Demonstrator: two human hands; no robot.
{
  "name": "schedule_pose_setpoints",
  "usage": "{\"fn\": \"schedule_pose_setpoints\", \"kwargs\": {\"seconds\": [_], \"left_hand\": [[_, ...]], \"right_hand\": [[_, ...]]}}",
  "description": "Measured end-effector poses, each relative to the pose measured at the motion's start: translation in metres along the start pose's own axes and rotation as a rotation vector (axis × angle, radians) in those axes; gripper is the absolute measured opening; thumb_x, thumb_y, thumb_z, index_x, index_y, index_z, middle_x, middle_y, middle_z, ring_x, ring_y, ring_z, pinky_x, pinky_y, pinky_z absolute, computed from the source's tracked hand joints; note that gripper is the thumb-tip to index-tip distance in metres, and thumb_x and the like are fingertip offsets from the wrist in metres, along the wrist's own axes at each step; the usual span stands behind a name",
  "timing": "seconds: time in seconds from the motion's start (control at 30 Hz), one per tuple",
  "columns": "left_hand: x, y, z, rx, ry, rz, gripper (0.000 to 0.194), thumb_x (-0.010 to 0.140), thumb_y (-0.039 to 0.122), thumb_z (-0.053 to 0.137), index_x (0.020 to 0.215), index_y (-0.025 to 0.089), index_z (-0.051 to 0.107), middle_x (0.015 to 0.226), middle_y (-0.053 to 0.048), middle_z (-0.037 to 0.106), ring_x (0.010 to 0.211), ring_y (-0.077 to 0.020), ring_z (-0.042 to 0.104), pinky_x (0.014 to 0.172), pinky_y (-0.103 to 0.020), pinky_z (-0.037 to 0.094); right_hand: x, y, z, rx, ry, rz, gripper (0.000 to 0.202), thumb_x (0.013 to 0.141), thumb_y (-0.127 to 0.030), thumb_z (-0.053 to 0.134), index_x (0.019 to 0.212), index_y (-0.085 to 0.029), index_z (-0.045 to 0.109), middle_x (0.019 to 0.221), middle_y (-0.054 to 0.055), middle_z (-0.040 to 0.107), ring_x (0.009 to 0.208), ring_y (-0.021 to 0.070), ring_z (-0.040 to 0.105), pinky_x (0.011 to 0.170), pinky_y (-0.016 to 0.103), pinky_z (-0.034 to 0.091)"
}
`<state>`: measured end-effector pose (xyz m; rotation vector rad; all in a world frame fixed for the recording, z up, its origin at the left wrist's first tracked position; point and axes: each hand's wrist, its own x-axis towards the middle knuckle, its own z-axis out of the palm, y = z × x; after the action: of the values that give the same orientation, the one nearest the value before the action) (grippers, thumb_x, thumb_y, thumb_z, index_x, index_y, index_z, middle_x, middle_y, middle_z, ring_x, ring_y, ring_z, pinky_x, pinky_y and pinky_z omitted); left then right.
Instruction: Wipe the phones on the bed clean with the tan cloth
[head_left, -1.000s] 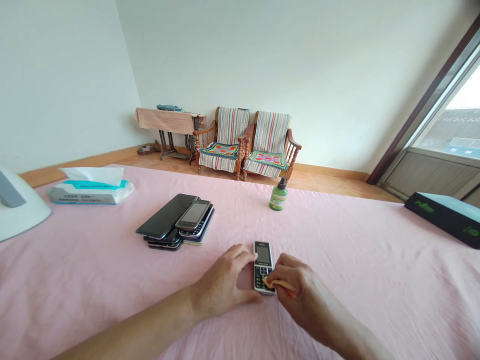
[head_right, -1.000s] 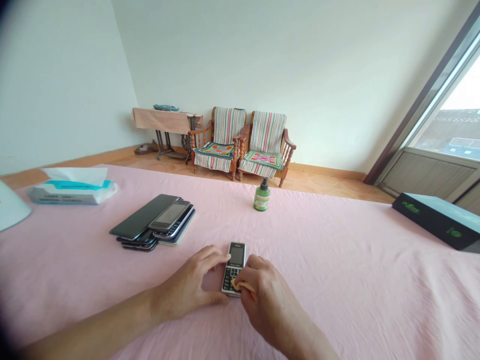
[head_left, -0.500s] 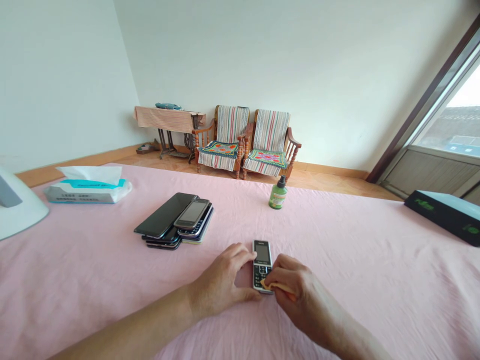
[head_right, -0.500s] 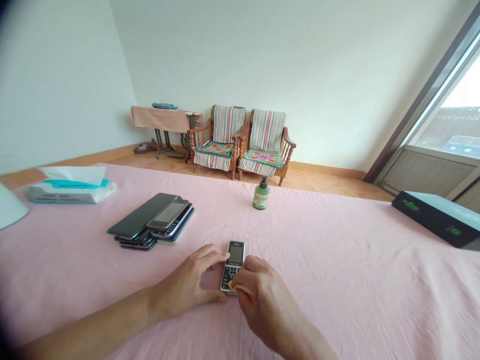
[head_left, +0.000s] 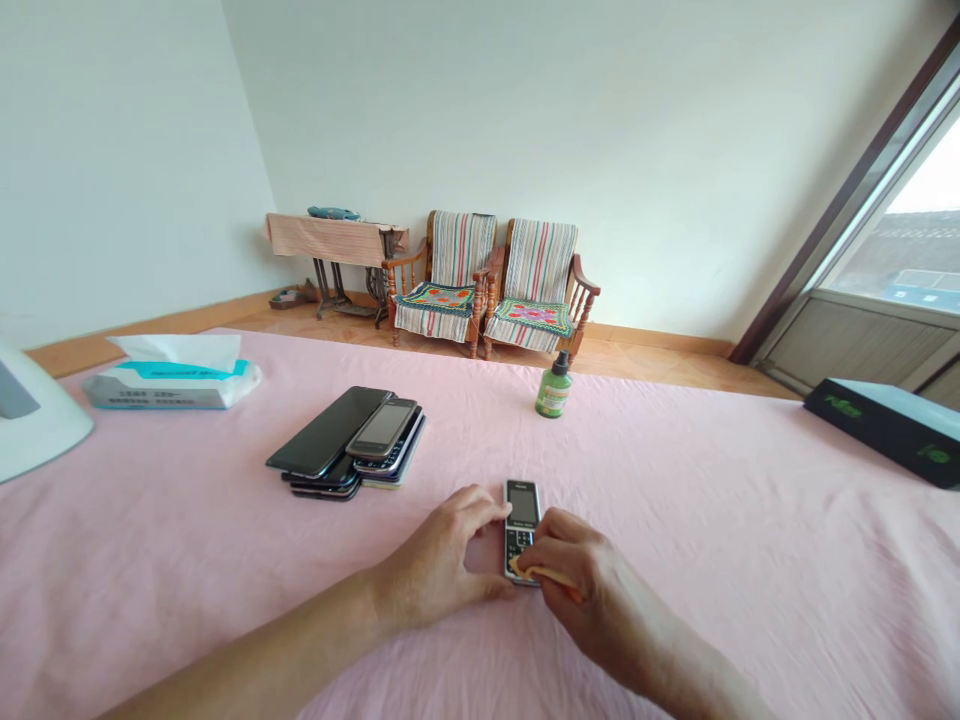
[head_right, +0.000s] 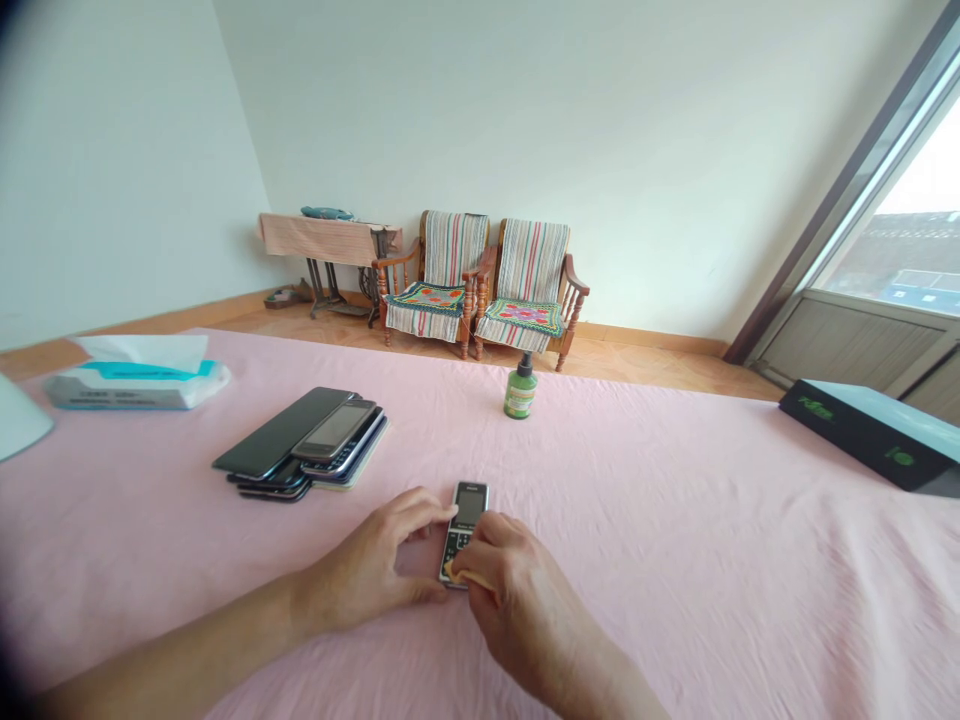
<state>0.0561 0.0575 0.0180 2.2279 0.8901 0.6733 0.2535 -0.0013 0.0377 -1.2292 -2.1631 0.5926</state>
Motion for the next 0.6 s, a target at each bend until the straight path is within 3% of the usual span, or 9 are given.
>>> {"fn": "schedule_pose_setpoints", "kwargs": {"seconds": [0.13, 0.33, 0.47, 0.6], "left_hand": [[-0.0001, -0.0009, 0.0005, -0.003, -0.007, -0.002, 0.059, 0.064, 0.031, 0.083, 0.116, 0.022, 0.060, 0.105, -0.005, 0.057, 0.095, -0.0221, 0.056, 0.084, -0.036, 0.047], [0.0004, -0.0027, 0.0014, -0.003, -0.007, 0.019, 0.056, 0.066, 0.033, 0.082, 0.116, 0.020, 0.059, 0.101, -0.005, 0.057, 0.092, -0.0207, 0.055, 0.083, -0.034, 0.047], [0.0002, -0.0027, 0.0013, -0.002, -0.016, 0.008, 0.057, 0.066, 0.034, 0.083, 0.116, 0.021, 0.059, 0.105, -0.006, 0.057, 0.095, -0.0217, 0.055, 0.084, -0.035, 0.047], [0.0006, -0.0020, 0.0008, -0.004, -0.013, 0.021, 0.056, 0.067, 0.033, 0.082, 0.116, 0.020, 0.059, 0.101, -0.005, 0.057, 0.091, -0.0204, 0.055, 0.082, -0.033, 0.047]], "right_hand": [[-0.0001, -0.0006, -0.0034, -0.012, -0.020, 0.016, 0.036, 0.068, 0.013, 0.043, 0.071, -0.018, 0.061, 0.077, -0.001, 0.053, 0.071, 0.0102, 0.051, 0.063, 0.020, 0.037], [0.0021, -0.0030, 0.0013, 0.003, -0.011, -0.009, 0.032, 0.073, 0.009, 0.045, 0.073, -0.017, 0.062, 0.082, 0.002, 0.054, 0.074, 0.0118, 0.052, 0.066, 0.022, 0.039], [0.0028, -0.0039, -0.0024, 0.010, -0.027, -0.005, 0.036, 0.067, 0.014, 0.044, 0.071, -0.017, 0.061, 0.078, 0.000, 0.054, 0.072, 0.0104, 0.052, 0.063, 0.020, 0.038], [0.0034, -0.0025, -0.0006, 0.007, -0.012, -0.013, 0.033, 0.073, 0.010, 0.044, 0.074, -0.017, 0.062, 0.082, 0.002, 0.055, 0.075, 0.0120, 0.052, 0.066, 0.022, 0.039]]}}
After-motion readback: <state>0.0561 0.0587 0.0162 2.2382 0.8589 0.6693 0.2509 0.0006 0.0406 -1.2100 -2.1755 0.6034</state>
